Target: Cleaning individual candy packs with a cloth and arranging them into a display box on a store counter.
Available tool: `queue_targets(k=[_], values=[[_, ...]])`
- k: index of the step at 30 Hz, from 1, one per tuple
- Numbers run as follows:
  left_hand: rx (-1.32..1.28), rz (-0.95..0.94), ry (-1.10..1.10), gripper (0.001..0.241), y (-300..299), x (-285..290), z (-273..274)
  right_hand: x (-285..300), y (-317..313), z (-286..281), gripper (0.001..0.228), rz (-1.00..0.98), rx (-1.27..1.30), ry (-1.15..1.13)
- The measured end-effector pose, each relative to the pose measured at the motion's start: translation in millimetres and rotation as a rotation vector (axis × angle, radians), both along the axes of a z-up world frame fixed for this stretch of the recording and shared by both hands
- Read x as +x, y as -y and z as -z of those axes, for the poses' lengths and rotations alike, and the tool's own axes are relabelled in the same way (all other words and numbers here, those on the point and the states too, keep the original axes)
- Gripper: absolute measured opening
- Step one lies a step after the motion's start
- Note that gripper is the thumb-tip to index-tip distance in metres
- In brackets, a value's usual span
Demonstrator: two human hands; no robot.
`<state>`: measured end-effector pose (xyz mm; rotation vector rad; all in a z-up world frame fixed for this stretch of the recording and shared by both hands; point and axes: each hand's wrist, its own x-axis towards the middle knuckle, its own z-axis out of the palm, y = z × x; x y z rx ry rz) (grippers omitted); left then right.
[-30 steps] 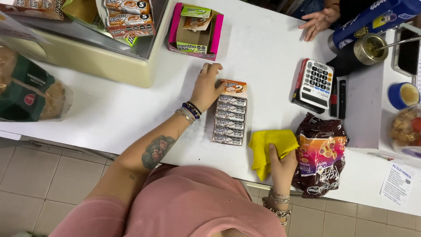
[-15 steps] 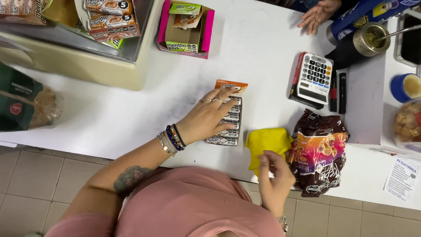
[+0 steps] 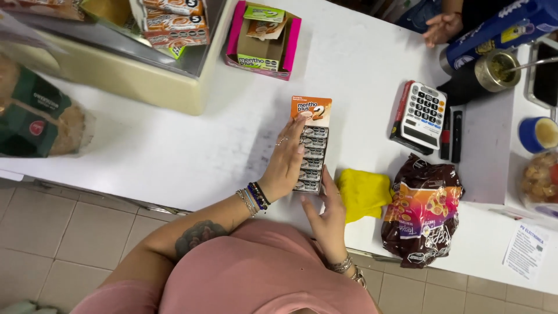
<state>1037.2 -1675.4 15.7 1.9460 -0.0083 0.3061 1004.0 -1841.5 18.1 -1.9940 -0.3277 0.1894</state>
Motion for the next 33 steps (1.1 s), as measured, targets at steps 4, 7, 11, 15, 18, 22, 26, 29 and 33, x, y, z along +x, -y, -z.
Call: queue_targets(k=[4, 7, 11, 15, 18, 22, 26, 29, 33], values=[[-0.231, -0.083, 0.128, 0.078, -19, -12, 10, -2, -27, -21, 0.063, -0.045, 0.217, 0.039], [-0.458, -0.103, 0.067, 0.075, -31, -17, 17, 0, -56, -30, 0.066, -0.209, 0.082, 0.121], [-0.744, -0.144, -0.011, 0.075, -55, -27, -38, 7, -88, -34, 0.064, -0.267, -0.018, 0.236], [-0.969, -0.32, -0.016, 0.076, -81, -28, -18, 19, -109, -17, 0.059, -0.374, -0.235, 0.526], [-1.026, -0.447, -0.058, 0.079, -101, -34, -32, 22, -122, -16, 0.058, -0.418, -0.351, 0.686], [-1.052, -0.534, -0.128, 0.087, -112, -40, -41, 35, -120, -13, 0.033, -0.366, -0.376, 0.812], [-0.935, -0.585, -0.041, 0.083, -109, -44, -43, 49, -101, -26, 0.04, -0.317, -0.348, 0.821], [-0.739, -0.638, -0.059, 0.084, -113, -45, -23, 56, -78, -37, 0.037, -0.234, -0.308, 0.792], [-0.554, -0.646, -0.168, 0.069, -115, -54, -2, 49, -39, -53, 0.045, -0.029, -0.13, 0.501]])
